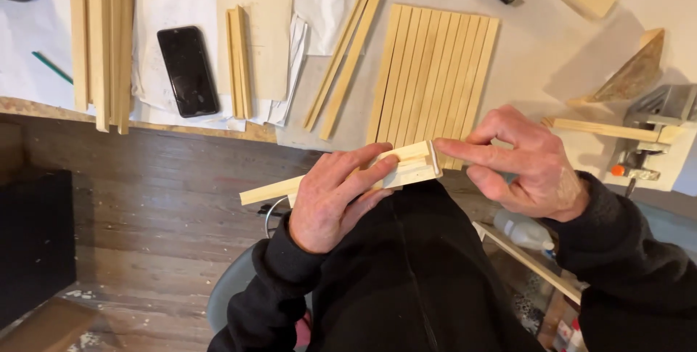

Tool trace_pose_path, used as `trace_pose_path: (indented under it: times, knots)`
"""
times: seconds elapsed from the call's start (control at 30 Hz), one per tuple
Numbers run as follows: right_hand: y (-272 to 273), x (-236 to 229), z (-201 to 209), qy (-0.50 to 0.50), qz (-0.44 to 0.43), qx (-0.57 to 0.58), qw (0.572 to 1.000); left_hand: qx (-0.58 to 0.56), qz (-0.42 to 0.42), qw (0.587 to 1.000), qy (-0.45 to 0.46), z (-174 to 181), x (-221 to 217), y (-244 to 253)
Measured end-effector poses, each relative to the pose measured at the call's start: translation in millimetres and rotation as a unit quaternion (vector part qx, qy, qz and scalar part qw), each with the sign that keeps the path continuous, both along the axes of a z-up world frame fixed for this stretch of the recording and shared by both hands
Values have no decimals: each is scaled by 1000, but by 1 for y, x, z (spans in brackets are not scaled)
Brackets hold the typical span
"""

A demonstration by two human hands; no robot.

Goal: Assembling, gluing, and clamping wooden picture frame components on a workbench.

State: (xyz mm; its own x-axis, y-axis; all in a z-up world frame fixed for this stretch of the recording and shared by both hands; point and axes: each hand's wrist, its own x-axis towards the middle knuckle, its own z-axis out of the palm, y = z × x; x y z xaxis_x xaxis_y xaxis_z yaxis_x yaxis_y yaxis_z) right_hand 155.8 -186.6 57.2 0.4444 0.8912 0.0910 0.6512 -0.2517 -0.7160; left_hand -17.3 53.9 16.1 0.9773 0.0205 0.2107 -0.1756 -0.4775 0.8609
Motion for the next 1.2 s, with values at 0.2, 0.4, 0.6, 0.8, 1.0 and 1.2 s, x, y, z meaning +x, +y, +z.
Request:
trace_pose_path:
  times: [0.2, 0.4, 0.6, 0.8, 1.0, 1.2]
  knots:
    - [-25, -3, 3, -1, 10, 9, 1000, 6, -10, 1000, 6, 9, 0, -23]
    - [-66, -9, 0, 19, 47, 54, 997, 8, -10, 1000, 1, 17, 3, -49]
    - [-88, -8, 15, 102, 15, 104, 989, 9, -17, 1000, -4, 26, 5, -68]
    - [-87, -2, 15, 60, 13, 98, 993, 8, -16, 1000, -11, 32, 5, -78]
    - [-88, 0, 14, 39, 12, 80, 996, 8, -12, 1000, -21, 33, 3, -83]
    - [-85, 3, 16, 35, 12, 94, 995, 14, -3, 1000, -24, 36, 2, -85]
